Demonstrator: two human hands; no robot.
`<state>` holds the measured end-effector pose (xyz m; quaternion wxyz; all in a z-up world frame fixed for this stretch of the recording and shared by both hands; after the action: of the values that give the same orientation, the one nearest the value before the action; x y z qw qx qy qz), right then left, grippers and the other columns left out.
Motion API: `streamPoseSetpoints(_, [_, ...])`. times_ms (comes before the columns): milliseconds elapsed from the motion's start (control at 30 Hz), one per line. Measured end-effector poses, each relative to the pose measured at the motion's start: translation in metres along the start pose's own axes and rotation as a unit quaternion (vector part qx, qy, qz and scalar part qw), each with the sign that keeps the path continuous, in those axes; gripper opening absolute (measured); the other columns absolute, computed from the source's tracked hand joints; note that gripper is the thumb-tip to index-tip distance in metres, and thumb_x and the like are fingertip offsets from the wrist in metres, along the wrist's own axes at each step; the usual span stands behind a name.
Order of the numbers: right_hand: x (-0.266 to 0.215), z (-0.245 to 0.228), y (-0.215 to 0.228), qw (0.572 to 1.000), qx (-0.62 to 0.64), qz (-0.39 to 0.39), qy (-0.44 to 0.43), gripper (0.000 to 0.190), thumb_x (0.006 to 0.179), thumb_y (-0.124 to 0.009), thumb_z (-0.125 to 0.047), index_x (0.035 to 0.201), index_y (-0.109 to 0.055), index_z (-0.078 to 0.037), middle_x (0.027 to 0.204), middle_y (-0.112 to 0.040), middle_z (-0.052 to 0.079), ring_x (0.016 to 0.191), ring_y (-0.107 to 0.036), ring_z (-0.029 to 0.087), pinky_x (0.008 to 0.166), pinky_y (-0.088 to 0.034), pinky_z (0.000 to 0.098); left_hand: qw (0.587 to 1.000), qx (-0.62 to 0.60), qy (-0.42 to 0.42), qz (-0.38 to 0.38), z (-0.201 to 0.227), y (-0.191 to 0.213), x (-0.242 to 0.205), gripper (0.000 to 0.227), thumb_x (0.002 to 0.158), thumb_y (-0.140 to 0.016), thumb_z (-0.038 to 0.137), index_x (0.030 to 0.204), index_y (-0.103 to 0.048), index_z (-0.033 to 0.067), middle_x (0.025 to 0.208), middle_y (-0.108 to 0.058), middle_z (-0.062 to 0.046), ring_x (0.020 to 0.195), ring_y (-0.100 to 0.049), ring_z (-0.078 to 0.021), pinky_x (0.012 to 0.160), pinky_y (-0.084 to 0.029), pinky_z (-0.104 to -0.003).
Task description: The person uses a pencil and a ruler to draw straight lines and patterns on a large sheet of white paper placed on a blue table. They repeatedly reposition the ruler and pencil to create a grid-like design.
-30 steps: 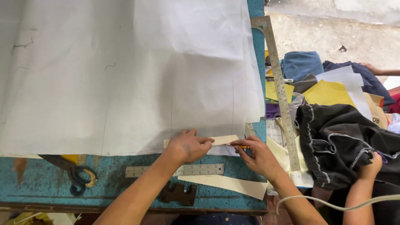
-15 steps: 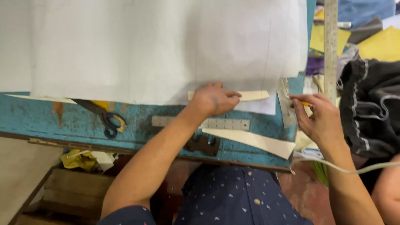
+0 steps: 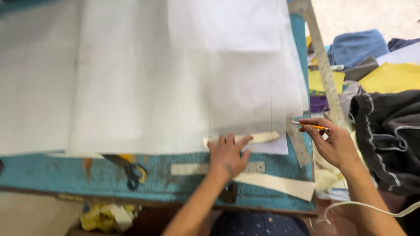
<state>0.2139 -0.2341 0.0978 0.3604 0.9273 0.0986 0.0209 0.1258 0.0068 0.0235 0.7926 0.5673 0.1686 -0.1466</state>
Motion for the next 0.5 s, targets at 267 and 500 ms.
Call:
streamPoseSetpoints(267, [0.053, -0.129, 0.079, 0.983, -0.010, 0.031, 0.178, 0.040, 0.104, -0.044, -0.034, 0.122, -0.073, -0.013, 0.124, -0.075, 0.007, 0.111, -0.071, 0.025, 0.088, -0.055, 0.0413, 0.996, -0.065, 0.017, 0.067, 0.018, 0.002, -0.027, 0.054, 0.105, -0.032, 0.049, 0.158, -0.034, 0.0412, 0.129, -0.040, -0.011, 0.125, -0.034, -0.0362, 0.114, -0.005, -0.077])
streamPoseSetpoints(500, [0.084, -0.261, 0.131, 0.922, -0.026, 0.097, 0.375, 0.038, 0.111, -0.042, -0.025, 0.137, -0.060, -0.005, 0.086, -0.076, 0.012, 0.073, -0.076, 0.024, 0.059, -0.062, 0.0374, 0.996, -0.058, 0.024, 0.057, 0.017, -0.004, -0.015, 0.057, 0.102, -0.026, 0.057, 0.157, -0.035, 0.0438, 0.135, -0.040, -0.012, 0.129, -0.032, -0.0364, 0.111, -0.008, -0.077])
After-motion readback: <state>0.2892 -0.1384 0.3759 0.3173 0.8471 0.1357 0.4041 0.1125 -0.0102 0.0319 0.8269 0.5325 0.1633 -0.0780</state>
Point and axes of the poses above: each hand's wrist, its own x-axis towards the middle knuckle, its own y-axis out of the back of the hand, z = x × y, the point moved 10 cm from there along x, towards the middle knuckle
